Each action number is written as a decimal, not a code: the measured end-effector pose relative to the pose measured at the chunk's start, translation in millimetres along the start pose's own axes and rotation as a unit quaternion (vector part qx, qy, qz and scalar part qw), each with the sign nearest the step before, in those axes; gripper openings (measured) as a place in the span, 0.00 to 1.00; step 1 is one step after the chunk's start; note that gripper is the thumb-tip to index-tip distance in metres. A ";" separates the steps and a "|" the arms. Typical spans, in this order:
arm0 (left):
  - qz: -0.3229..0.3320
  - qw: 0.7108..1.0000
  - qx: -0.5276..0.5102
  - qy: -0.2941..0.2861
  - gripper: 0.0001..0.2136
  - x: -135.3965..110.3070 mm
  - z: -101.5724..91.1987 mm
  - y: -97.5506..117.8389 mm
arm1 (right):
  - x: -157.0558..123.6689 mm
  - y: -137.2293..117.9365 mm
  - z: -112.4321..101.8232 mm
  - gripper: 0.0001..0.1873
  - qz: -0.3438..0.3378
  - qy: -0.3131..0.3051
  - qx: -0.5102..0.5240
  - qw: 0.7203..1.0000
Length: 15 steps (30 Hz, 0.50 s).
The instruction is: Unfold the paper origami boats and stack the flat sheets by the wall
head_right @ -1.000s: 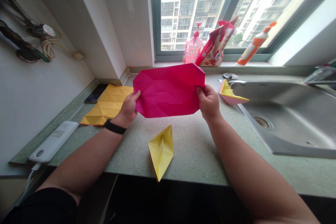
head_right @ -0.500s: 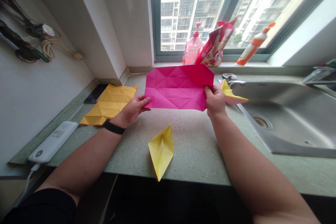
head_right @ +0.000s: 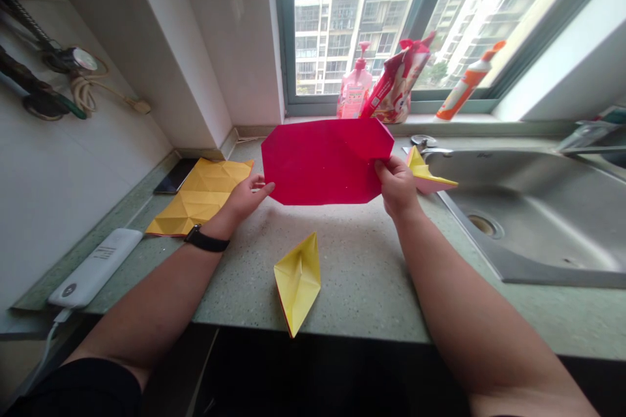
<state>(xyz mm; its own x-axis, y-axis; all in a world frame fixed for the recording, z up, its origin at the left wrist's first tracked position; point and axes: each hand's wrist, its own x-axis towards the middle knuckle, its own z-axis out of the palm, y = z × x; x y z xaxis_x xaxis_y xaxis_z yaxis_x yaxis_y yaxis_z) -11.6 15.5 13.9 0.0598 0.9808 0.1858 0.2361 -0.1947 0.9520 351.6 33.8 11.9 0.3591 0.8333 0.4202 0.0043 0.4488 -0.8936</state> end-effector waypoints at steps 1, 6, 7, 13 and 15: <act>0.000 1.000 -0.021 0.005 0.15 0.1 -0.7 2.4 | -1.7 -0.9 1.0 0.18 0.005 -0.011 0.003 1.000; -0.016 0.978 -0.210 -0.002 0.26 -6.5 -1.2 17.9 | -10.5 -5.5 6.3 0.18 0.015 -0.046 -0.002 0.999; -0.020 0.971 -0.238 0.009 0.27 -7.7 -1.4 20.1 | -12.0 -6.5 7.2 0.17 0.015 -0.049 -0.007 0.999; -0.023 0.934 -0.352 0.052 0.22 -3.0 -6.5 23.1 | -16.5 -10.2 10.3 0.16 0.012 -0.069 -0.025 0.997; -0.012 0.930 -0.361 0.066 0.19 -0.5 -9.2 23.1 | -16.3 -10.4 10.7 0.16 0.009 -0.073 -0.022 0.997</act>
<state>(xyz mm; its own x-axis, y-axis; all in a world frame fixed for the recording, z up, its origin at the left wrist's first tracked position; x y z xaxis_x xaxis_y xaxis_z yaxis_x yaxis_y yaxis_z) -15.1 10.7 38.0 -0.0672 0.9871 0.1455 -0.4808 -0.1598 0.8621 335.7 19.0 16.0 0.2201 0.8802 0.4205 0.0413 0.4222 -0.9055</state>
